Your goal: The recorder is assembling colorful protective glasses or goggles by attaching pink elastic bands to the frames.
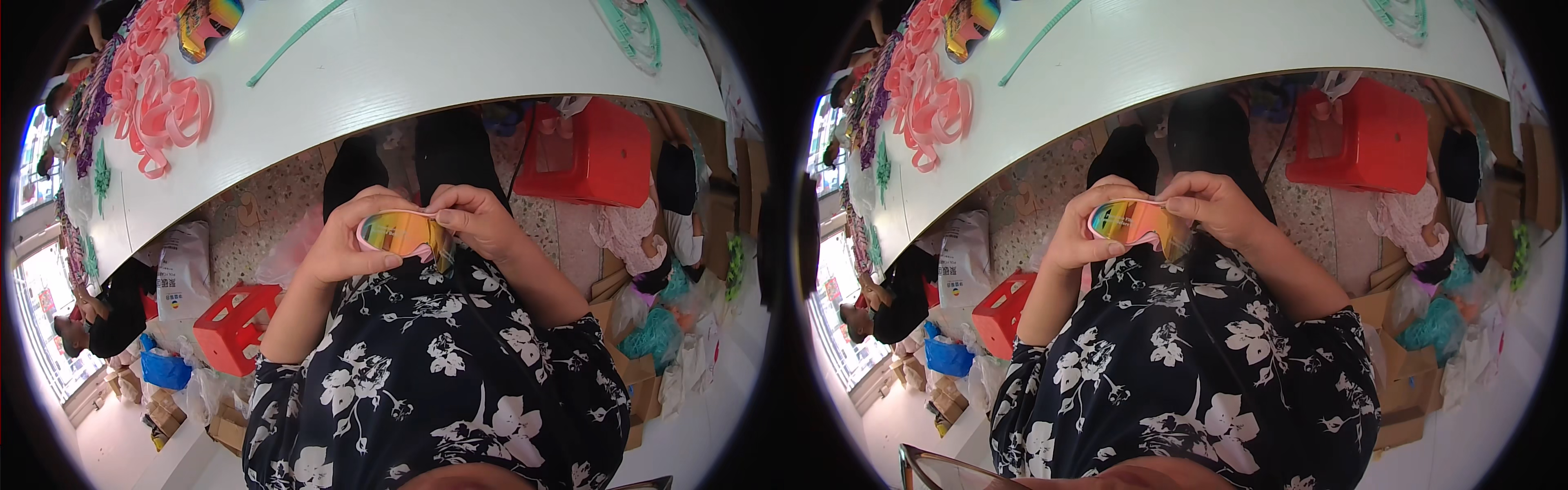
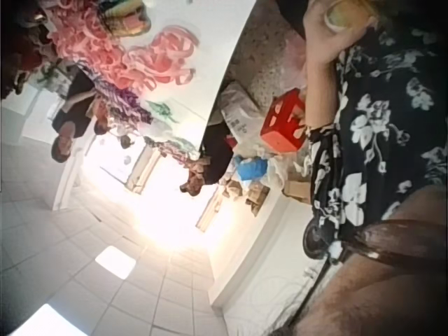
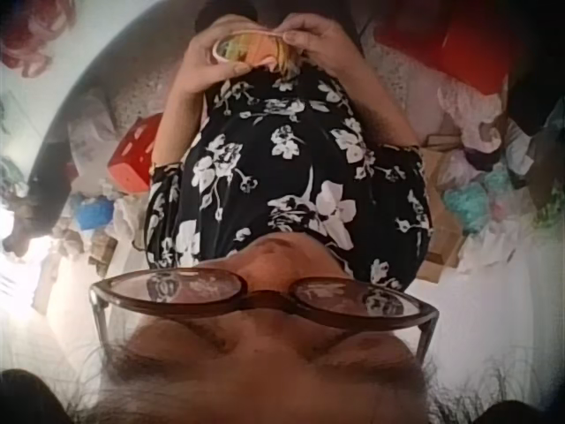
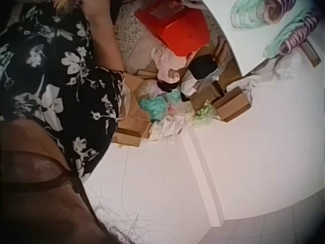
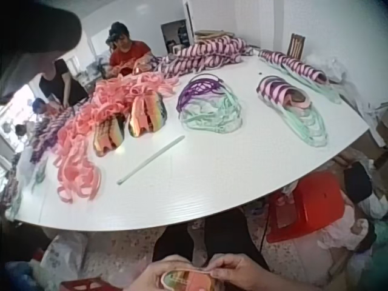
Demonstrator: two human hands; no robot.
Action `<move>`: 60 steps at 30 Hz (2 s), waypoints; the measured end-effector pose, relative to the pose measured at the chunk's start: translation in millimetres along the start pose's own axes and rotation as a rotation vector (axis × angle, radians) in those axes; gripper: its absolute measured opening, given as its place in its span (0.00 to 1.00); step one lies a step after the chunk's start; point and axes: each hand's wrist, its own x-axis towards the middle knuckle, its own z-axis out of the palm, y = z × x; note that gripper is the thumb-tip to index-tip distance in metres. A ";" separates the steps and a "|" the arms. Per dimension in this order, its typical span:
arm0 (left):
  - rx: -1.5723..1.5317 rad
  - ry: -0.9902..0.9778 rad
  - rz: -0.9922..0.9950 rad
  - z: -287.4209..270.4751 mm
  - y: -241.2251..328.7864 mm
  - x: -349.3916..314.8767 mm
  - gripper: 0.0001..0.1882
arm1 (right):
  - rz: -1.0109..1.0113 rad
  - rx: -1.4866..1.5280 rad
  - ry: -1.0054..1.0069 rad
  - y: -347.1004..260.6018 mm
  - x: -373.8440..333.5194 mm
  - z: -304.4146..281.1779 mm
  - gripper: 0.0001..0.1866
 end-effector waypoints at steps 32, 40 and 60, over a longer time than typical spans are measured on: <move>-0.686 0.573 0.042 24.5 -26.2 -16.9 0.21 | -0.398 -0.888 0.247 12.1 -1.4 21.0 0.36; -0.552 0.605 0.027 26.1 -21.4 -22.3 0.23 | -0.448 -0.936 0.275 5.9 0.1 24.8 0.36; -0.542 0.411 -0.143 9.4 -6.6 -18.3 0.29 | -0.410 -0.917 0.206 4.6 -3.6 18.2 0.36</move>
